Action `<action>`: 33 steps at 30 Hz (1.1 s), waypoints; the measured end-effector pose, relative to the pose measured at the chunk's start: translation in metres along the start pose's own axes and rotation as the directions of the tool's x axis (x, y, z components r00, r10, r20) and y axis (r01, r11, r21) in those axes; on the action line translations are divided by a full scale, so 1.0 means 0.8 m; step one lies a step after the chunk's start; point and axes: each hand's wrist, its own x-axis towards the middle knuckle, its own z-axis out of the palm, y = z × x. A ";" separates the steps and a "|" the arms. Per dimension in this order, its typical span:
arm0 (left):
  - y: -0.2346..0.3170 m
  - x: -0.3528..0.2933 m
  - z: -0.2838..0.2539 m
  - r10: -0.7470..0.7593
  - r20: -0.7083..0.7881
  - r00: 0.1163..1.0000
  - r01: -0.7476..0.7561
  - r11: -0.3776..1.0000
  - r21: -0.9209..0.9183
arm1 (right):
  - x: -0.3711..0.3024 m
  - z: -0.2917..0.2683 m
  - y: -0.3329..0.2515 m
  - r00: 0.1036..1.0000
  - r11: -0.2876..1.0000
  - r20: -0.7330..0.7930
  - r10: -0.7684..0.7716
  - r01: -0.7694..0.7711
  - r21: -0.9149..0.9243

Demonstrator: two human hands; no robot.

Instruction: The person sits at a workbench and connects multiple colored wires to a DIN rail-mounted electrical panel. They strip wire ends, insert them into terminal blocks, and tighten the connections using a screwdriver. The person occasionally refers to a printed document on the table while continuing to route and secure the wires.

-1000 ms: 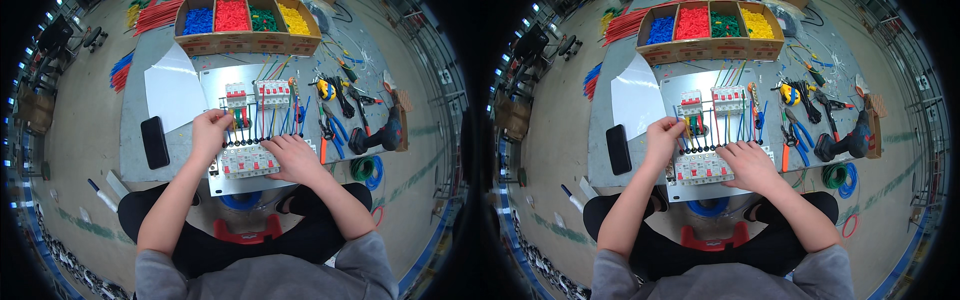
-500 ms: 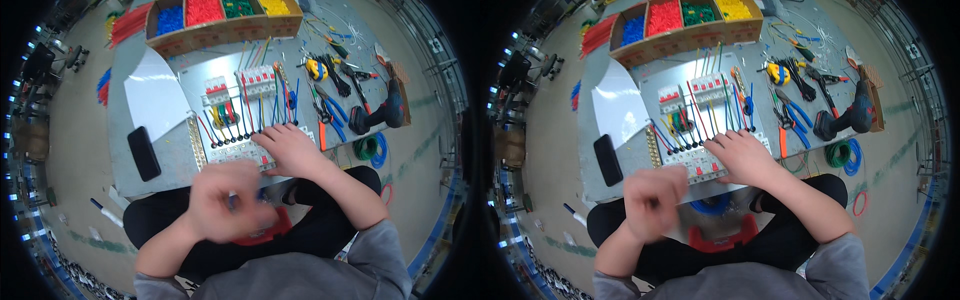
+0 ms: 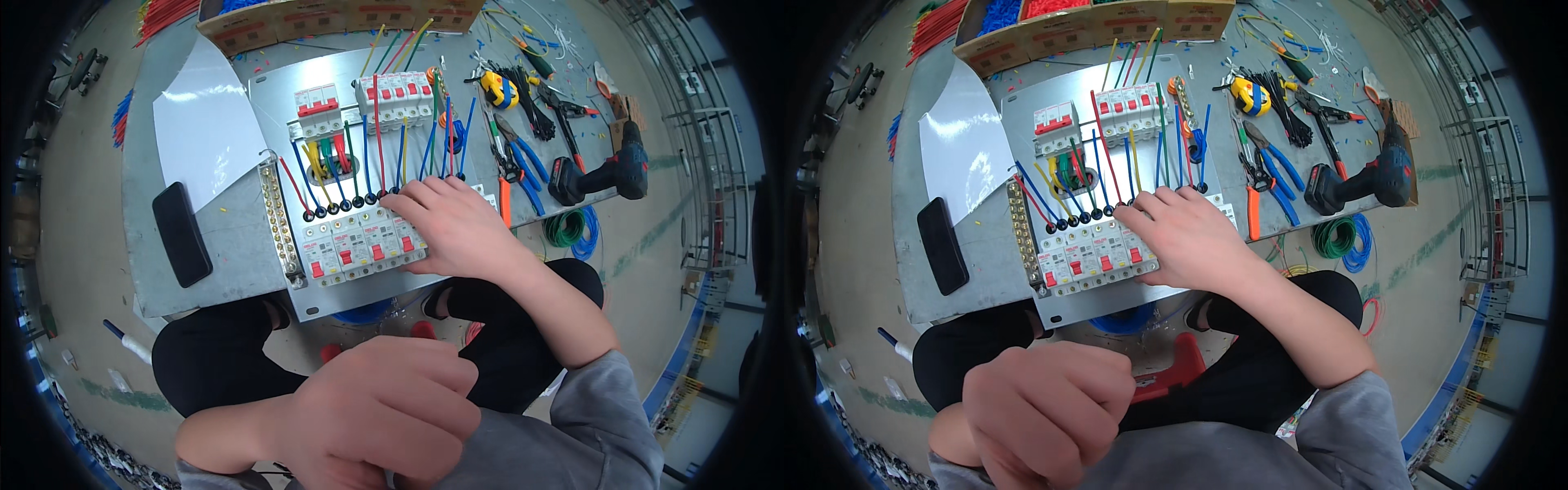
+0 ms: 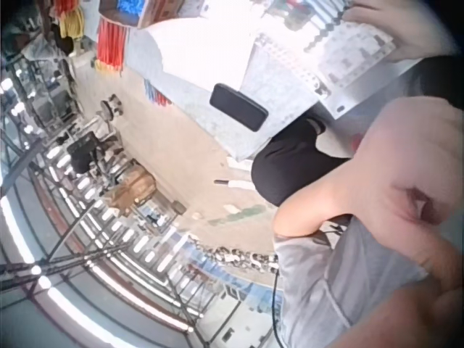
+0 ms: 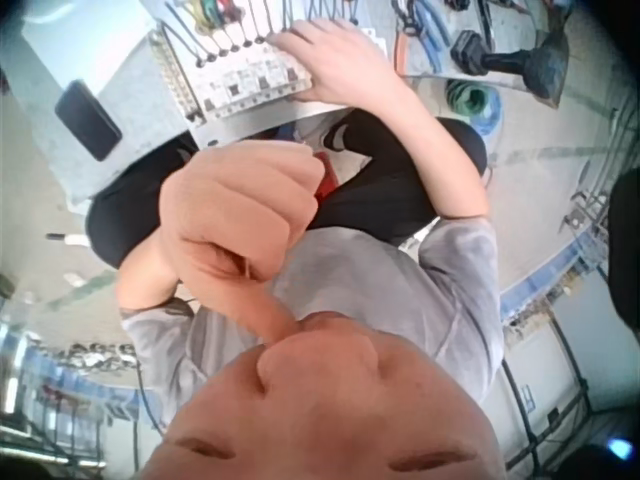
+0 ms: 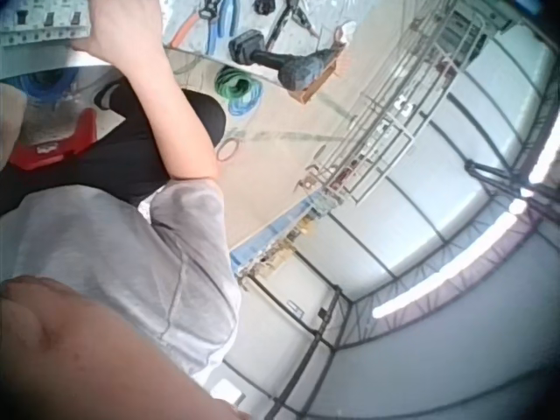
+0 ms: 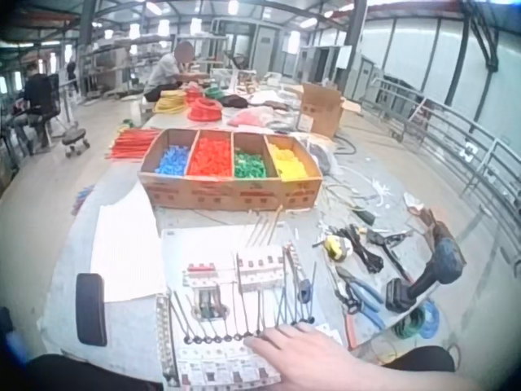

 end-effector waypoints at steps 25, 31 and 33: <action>-0.062 -0.035 -0.049 -0.445 -0.684 0.577 0.715 0.680 0.161 | -0.015 -0.027 -0.002 0.975 0.739 -0.221 0.036 0.123 0.662; -0.068 -0.030 -0.018 -0.556 -0.626 0.547 0.791 0.587 0.171 | -0.033 -0.010 -0.057 0.971 0.053 -0.090 0.220 0.080 0.995; -0.080 -0.044 -0.020 -0.474 -0.605 0.639 0.747 0.570 0.341 | -0.035 -0.003 -0.062 0.965 -0.064 0.002 0.262 0.015 0.998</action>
